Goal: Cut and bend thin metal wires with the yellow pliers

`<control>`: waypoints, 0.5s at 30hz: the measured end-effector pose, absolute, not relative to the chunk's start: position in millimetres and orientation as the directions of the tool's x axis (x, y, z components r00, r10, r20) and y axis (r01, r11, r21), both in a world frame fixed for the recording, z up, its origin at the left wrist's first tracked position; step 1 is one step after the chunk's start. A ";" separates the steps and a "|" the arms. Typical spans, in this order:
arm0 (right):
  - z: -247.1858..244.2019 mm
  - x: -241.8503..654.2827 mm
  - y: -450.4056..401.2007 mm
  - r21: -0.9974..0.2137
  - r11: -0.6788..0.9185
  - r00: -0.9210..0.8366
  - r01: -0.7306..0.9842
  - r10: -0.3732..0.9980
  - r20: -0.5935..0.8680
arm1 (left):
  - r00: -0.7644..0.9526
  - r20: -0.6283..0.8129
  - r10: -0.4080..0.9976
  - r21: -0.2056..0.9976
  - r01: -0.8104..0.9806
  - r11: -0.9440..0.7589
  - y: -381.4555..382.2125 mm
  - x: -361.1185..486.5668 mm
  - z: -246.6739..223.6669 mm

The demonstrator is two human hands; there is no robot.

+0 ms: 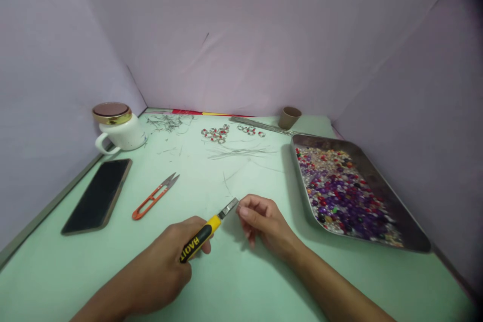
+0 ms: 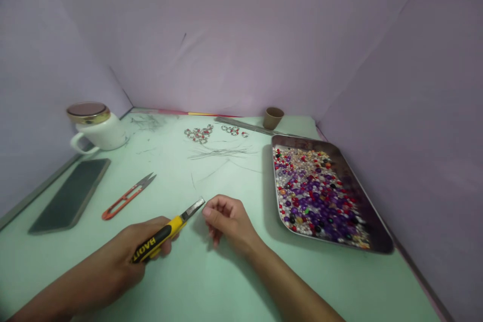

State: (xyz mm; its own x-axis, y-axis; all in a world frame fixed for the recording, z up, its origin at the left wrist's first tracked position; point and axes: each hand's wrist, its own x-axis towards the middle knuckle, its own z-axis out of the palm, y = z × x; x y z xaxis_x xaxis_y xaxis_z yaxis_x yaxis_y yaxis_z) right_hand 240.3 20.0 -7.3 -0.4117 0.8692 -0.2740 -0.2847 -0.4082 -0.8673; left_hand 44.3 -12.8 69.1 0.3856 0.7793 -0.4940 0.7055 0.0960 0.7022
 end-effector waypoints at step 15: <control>-6.2 240.5 22.5 -0.787 -0.467 -0.331 -0.404 0.876 -0.350 | 0.374 -0.520 0.768 0.734 0.656 0.178 -7.7 48.1 73.1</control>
State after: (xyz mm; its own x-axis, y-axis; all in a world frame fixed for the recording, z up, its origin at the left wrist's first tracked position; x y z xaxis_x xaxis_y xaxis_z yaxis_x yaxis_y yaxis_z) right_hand 240.5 22.5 -6.2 -0.3314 0.8763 -0.3497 -0.4043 -0.4668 -0.7865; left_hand 48.1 -7.7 73.1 0.3735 0.7681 -0.5200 0.6556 0.1780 0.7339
